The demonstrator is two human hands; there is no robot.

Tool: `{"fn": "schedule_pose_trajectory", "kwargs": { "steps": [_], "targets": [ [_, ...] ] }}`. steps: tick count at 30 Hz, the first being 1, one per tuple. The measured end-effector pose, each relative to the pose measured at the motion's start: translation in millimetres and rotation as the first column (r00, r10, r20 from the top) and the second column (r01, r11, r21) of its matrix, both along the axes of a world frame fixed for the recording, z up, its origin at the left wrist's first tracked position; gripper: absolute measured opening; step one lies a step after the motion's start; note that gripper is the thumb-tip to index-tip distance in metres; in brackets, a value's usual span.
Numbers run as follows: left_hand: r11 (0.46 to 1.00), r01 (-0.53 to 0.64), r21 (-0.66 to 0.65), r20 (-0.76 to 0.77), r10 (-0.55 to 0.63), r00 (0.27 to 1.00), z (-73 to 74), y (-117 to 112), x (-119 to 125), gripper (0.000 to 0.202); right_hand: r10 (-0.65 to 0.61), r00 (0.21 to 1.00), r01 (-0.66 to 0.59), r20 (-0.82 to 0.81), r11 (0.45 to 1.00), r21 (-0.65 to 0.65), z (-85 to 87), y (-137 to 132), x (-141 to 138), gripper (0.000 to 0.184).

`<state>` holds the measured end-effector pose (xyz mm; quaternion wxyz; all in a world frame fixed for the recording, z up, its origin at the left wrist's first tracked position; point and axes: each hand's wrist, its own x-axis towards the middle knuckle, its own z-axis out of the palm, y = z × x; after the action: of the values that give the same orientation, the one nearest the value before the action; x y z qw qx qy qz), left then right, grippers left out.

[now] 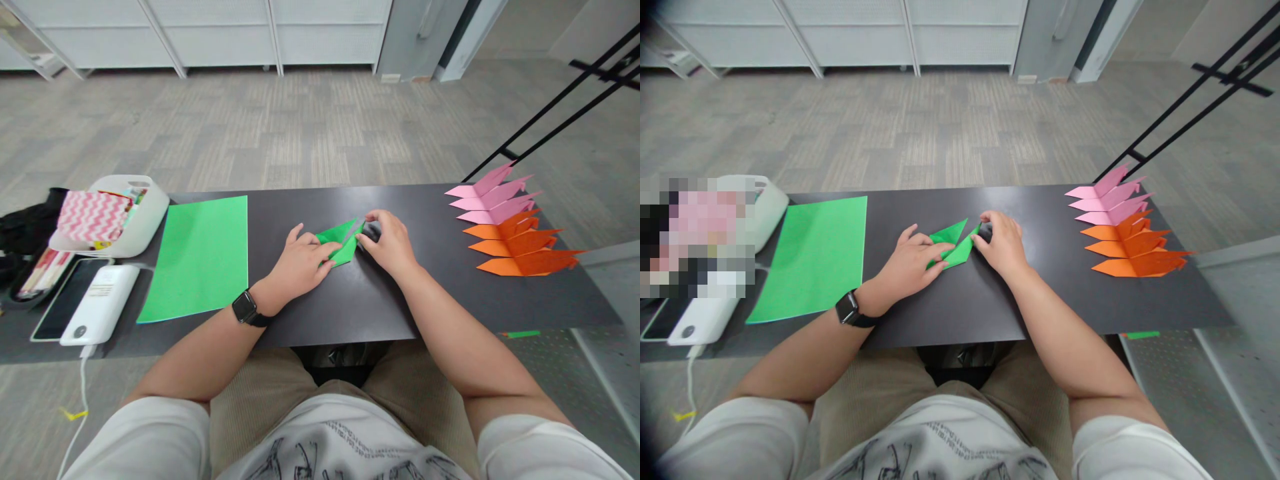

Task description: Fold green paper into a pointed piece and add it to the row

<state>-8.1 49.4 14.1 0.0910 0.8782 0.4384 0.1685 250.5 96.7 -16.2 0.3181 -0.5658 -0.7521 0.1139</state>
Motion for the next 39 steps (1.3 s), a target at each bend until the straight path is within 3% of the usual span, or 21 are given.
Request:
{"fn": "schedule_pose_trajectory", "kwargs": {
  "steps": [5,10,13,21,39],
  "targets": [
    [0.997,0.069,0.018,-0.005,-0.069,0.998,1.3,-8.6,6.9,0.033,0.035,0.994,-0.035,0.102,0.999,-0.002,-2.4,4.5,-6.6,0.021],
    [0.999,0.032,0.014,-0.020,-0.032,0.999,1.1,-10.2,10.6,0.032,0.105,0.991,-0.108,0.082,0.994,0.033,2.2,0.9,-5.3,0.034],
    [0.999,0.018,0.033,-0.029,-0.017,0.999,1.0,-9.2,10.7,0.031,0.166,0.983,-0.170,0.077,0.984,0.052,4.9,-3.4,-4.7,0.029],
    [0.992,0.046,0.119,-0.062,-0.039,0.997,1.1,-9.2,8.5,0.023,0.297,0.939,-0.291,0.174,0.955,-0.056,0.3,-3.4,-10.0,0.030],
    [0.989,0.044,0.141,-0.116,-0.028,0.993,1.1,-9.5,10.8,0.024,0.275,0.904,-0.264,0.327,0.961,-0.078,-1.3,-8.1,-12.5,0.044]
  ]
}}
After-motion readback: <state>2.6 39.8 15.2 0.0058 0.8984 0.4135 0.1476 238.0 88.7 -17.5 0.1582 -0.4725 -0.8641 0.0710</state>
